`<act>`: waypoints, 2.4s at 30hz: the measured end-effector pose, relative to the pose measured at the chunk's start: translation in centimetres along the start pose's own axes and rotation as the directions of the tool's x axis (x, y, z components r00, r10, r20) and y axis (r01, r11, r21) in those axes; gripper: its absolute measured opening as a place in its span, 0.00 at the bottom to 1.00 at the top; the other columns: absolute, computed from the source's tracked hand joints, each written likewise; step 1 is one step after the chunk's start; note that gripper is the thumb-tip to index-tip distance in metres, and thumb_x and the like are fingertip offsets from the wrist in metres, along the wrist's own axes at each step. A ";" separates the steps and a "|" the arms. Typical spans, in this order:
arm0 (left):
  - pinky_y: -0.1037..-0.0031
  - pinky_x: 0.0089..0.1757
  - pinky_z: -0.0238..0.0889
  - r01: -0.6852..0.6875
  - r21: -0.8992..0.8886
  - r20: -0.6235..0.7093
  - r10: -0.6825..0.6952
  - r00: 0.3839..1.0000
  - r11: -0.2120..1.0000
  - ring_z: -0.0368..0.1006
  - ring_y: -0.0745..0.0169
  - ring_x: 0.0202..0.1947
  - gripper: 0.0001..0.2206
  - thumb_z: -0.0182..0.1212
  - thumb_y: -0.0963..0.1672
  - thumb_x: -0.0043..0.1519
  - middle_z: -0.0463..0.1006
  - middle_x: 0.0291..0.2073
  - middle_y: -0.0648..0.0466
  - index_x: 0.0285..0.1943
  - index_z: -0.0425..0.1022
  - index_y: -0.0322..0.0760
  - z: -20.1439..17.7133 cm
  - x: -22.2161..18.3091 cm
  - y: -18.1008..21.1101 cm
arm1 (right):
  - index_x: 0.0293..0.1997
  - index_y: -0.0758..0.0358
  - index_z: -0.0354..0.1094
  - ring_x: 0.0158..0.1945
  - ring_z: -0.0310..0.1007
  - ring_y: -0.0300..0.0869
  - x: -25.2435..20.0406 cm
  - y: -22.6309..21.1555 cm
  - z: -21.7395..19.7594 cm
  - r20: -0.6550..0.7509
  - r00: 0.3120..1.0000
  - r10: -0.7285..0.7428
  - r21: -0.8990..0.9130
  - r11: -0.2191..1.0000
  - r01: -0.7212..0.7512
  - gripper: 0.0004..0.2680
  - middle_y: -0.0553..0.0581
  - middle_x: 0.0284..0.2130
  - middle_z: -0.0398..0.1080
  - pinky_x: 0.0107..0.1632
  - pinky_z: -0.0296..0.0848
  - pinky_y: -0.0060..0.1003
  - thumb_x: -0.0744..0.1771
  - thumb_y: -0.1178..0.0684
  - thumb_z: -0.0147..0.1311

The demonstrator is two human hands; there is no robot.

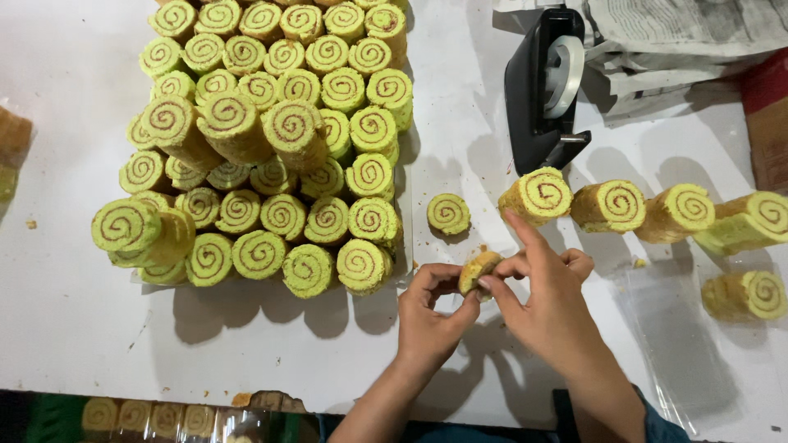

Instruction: The person packages yellow and red cake rolls by placing them into clear plastic bags and sealing the bags with tape.

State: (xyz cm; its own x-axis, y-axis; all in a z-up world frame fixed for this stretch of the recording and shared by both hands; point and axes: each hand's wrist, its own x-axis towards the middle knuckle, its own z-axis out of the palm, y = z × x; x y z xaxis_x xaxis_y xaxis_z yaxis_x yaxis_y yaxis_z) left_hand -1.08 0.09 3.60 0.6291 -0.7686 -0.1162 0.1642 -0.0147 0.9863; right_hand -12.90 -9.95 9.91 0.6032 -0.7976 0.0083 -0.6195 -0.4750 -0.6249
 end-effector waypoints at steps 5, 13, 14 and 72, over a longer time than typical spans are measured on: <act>0.75 0.44 0.78 -0.003 -0.024 0.013 0.004 1.000 1.000 0.82 0.65 0.38 0.13 0.71 0.40 0.55 0.85 0.40 0.52 0.48 0.78 0.36 -0.3 0.2 -0.6 | 0.74 0.56 0.57 0.37 0.77 0.33 -0.3 0.5 -0.1 -0.129 0.991 -0.044 -0.174 0.984 0.021 0.33 0.37 0.28 0.75 0.53 0.48 0.45 0.62 0.40 0.68; 0.73 0.46 0.74 0.061 -0.457 0.158 0.013 0.987 0.888 0.79 0.63 0.42 0.18 0.75 0.35 0.55 0.82 0.42 0.48 0.51 0.73 0.35 -1.1 0.4 -6.5 | 0.58 0.58 0.69 0.42 0.82 0.38 -1.7 2.3 -0.4 0.068 0.976 0.207 0.584 0.785 -0.207 0.18 0.54 0.43 0.83 0.48 0.81 0.31 0.63 0.51 0.67; 0.71 0.48 0.76 0.063 -0.405 0.170 0.007 0.985 0.912 0.80 0.61 0.44 0.19 0.75 0.35 0.55 0.83 0.44 0.46 0.52 0.73 0.34 -1.3 0.2 -6.0 | 0.52 0.61 0.72 0.42 0.80 0.38 -2.2 2.8 -0.1 0.052 0.977 0.209 0.659 0.727 -0.191 0.14 0.54 0.40 0.80 0.48 0.80 0.32 0.64 0.53 0.67; 0.63 0.52 0.80 0.123 -0.126 0.153 -0.104 0.983 0.984 0.82 0.55 0.46 0.09 0.64 0.41 0.64 0.86 0.42 0.42 0.49 0.79 0.29 0.7 0.5 -2.3 | 0.42 0.57 0.78 0.42 0.78 0.44 -10.4 19.4 -4.4 -0.420 0.769 0.481 -0.017 0.844 -0.537 0.06 0.51 0.37 0.81 0.45 0.73 0.42 0.69 0.48 0.60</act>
State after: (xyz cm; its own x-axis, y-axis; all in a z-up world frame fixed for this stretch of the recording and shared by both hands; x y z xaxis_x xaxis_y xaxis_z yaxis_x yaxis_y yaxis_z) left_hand -1.73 -0.72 1.35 0.4849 -0.8518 -0.1983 0.3348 -0.0287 0.9419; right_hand -33.44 -12.47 1.15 -0.0451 -0.9984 0.0336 -0.8549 0.0211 -0.5183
